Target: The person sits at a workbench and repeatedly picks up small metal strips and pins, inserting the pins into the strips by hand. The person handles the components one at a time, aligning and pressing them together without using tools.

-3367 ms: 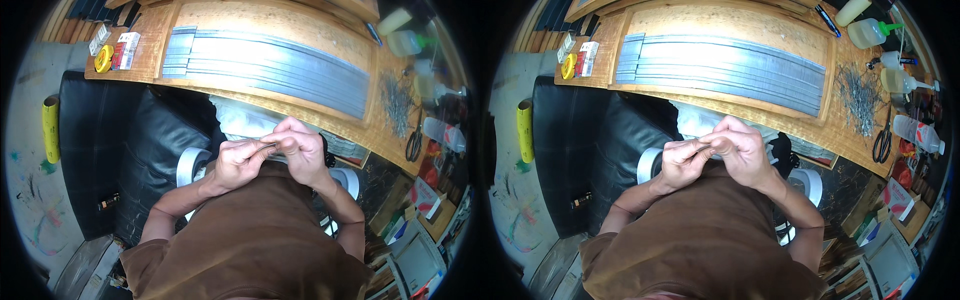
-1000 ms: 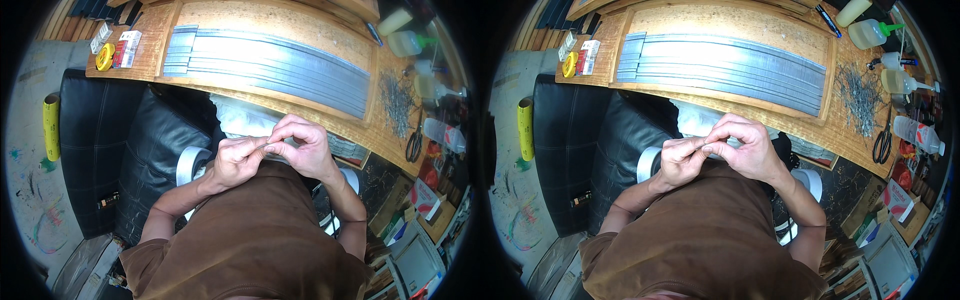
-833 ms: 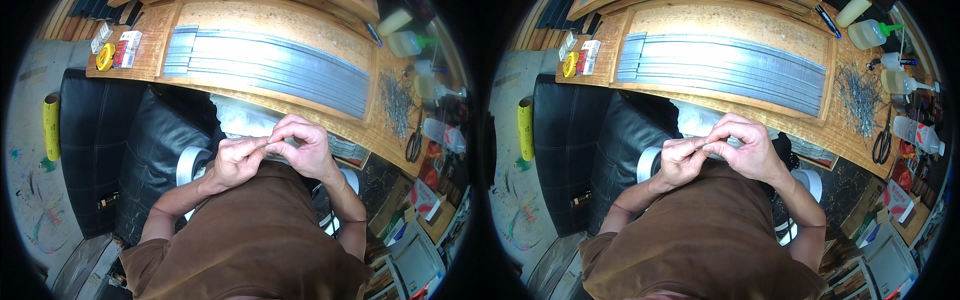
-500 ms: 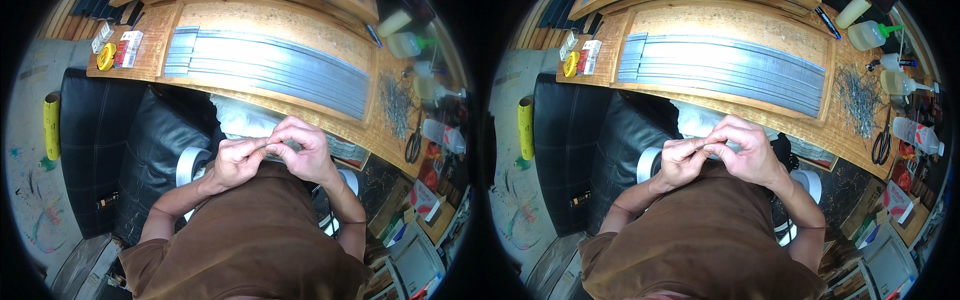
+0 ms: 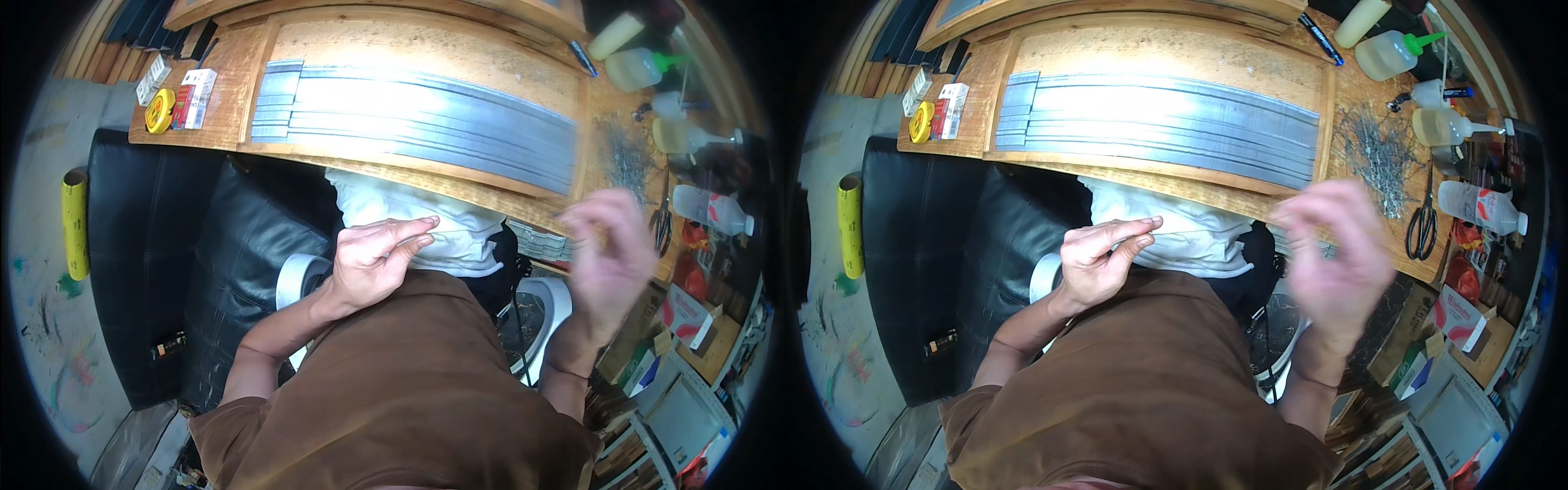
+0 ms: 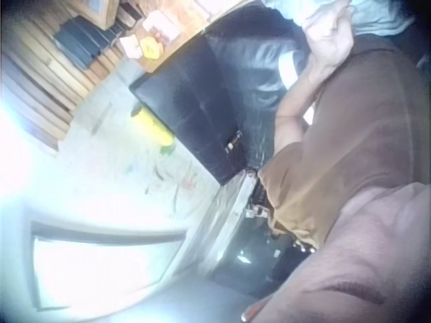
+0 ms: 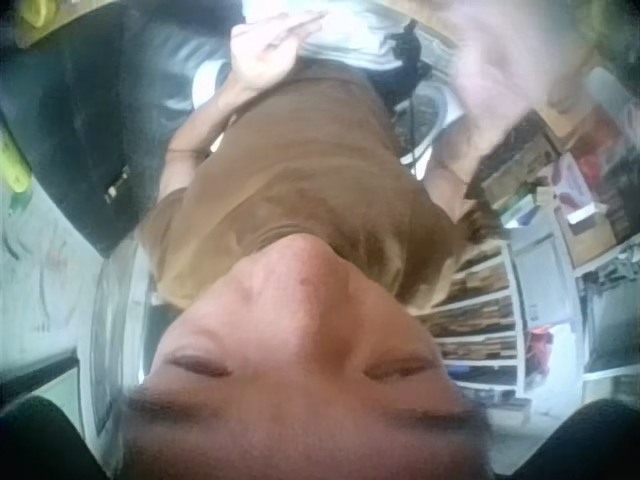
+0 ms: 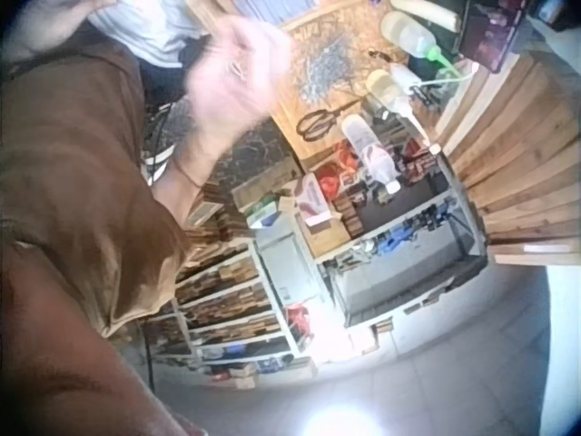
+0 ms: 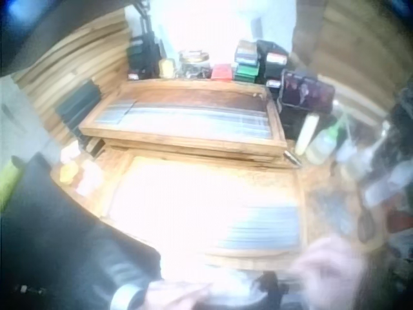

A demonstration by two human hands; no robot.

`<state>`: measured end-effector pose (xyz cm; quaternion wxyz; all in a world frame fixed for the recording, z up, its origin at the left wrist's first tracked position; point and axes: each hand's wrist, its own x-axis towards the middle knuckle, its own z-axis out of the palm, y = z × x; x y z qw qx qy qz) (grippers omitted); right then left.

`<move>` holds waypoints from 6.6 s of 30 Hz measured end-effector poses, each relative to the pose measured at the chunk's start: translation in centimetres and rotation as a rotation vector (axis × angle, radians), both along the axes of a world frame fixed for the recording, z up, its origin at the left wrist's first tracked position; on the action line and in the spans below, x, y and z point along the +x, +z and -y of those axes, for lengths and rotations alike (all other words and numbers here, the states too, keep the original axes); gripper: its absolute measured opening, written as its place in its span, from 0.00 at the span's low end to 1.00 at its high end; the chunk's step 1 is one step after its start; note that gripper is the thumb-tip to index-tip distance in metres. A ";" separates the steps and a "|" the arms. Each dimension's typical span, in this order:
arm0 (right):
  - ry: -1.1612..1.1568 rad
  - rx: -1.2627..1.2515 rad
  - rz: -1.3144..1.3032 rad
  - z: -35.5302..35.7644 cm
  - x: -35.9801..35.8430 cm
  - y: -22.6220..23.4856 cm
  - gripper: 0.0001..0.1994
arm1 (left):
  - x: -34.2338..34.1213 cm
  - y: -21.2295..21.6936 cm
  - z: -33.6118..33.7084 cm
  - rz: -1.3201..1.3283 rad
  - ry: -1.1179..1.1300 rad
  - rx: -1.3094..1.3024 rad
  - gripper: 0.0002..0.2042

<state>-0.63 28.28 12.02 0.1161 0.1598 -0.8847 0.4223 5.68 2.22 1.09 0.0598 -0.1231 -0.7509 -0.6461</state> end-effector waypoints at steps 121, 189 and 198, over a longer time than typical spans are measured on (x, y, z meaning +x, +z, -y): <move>0.286 -0.449 0.386 7.8 4.5 -10.6 0.08 | 0.8 -1.8 0.8 0.212 -0.193 -0.016 0.02; 0.260 -0.514 0.407 7.4 4.5 -9.8 0.07 | -0.8 -0.5 2.3 0.344 -0.340 0.013 0.05; 0.263 -0.519 0.415 7.4 4.3 -9.8 0.07 | -0.7 -0.7 2.4 0.333 -0.335 0.016 0.06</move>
